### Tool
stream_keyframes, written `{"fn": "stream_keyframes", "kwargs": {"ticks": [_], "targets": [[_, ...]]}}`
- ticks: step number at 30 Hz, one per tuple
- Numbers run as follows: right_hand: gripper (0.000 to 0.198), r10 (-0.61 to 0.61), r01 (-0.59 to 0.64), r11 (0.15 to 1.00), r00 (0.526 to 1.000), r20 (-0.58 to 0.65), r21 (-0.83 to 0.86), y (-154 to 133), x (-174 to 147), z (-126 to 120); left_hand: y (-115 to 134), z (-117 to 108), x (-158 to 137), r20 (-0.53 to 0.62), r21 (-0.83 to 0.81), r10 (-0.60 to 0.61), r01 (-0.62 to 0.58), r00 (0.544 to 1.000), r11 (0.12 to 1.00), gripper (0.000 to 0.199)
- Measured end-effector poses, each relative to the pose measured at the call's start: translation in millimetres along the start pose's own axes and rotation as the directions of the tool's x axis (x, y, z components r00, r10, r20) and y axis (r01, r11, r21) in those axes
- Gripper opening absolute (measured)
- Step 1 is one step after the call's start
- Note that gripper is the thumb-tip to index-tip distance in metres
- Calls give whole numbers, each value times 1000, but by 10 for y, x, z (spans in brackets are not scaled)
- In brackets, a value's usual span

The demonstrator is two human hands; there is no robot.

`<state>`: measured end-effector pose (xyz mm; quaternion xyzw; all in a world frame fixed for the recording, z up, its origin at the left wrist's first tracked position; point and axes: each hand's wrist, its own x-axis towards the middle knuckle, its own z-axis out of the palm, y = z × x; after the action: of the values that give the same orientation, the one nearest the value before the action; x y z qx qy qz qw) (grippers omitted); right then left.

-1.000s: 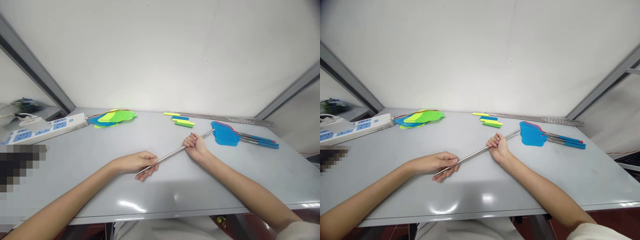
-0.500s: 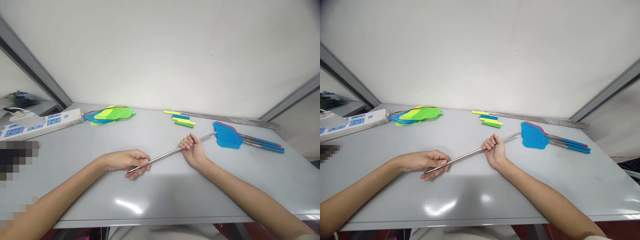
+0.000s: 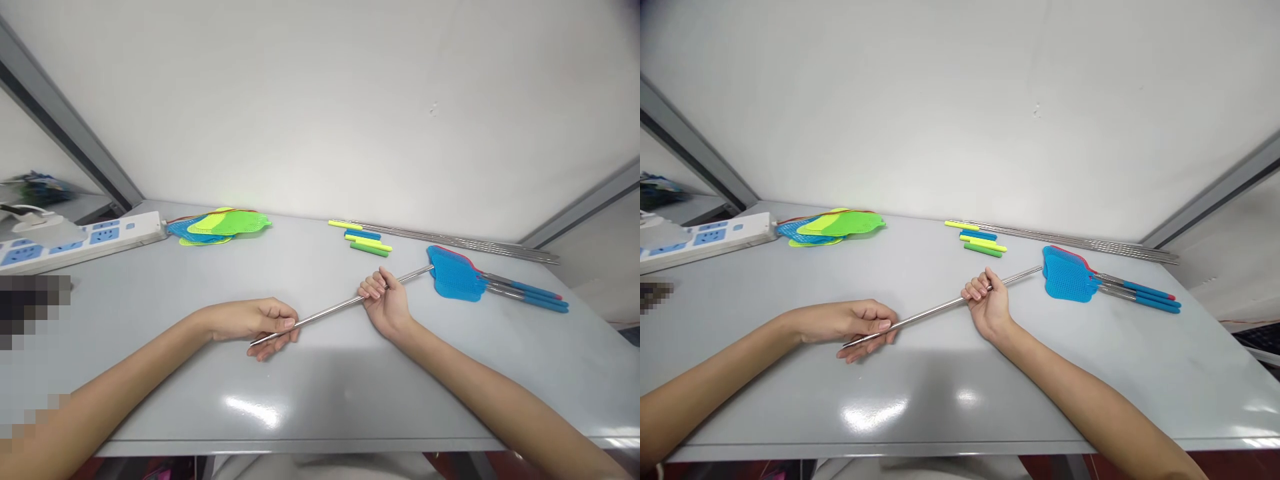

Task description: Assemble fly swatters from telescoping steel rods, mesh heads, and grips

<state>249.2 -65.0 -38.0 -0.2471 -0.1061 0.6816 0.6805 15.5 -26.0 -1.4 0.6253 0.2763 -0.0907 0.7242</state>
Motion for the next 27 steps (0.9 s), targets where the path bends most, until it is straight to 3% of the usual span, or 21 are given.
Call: {"fn": "stream_keyframes", "kwargs": {"ticks": [9,27], "targets": [[34,-26,25,997,1000,-17,-70,-12,-10,11,-16,-2,12,-10,-12,1,-1,1000,1000,29],[32,12,-12,1000,1000,12,-2,-28,-11,13,17,36,-10,-29,17,-5,5,1000,1000,30]]}}
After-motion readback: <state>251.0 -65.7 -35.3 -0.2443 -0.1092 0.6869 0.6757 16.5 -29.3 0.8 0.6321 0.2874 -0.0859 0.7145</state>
